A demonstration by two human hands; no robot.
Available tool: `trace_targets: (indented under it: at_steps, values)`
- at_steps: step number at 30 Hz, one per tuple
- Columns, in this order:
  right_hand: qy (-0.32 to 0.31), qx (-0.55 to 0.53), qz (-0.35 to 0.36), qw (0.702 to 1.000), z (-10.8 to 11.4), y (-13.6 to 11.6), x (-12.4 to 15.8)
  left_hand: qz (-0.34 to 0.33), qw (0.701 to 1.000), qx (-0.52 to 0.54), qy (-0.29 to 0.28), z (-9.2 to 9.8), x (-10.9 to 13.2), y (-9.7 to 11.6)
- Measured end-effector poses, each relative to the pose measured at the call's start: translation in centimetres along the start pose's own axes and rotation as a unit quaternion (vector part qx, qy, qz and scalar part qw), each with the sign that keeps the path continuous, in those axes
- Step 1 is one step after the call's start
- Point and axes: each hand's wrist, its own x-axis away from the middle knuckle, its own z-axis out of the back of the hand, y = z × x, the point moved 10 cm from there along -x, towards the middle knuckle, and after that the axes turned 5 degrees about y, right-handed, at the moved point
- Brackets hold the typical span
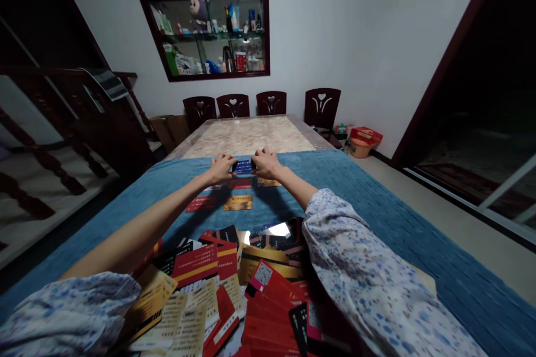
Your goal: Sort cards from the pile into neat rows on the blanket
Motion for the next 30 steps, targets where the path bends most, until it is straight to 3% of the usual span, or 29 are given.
trace_targets:
  at_steps: [12,30]
  values:
    - [-0.047,0.000,-0.012,0.999,-4.1,0.3,-3.2,0.029,0.998,-0.019,-0.044,-3.3,-2.5,-2.1]
    - [-0.109,-0.007,-0.059,0.992,-7.6,1.8,-5.1,0.073,0.989,-0.022,-0.129,-6.3,-5.0,-3.5]
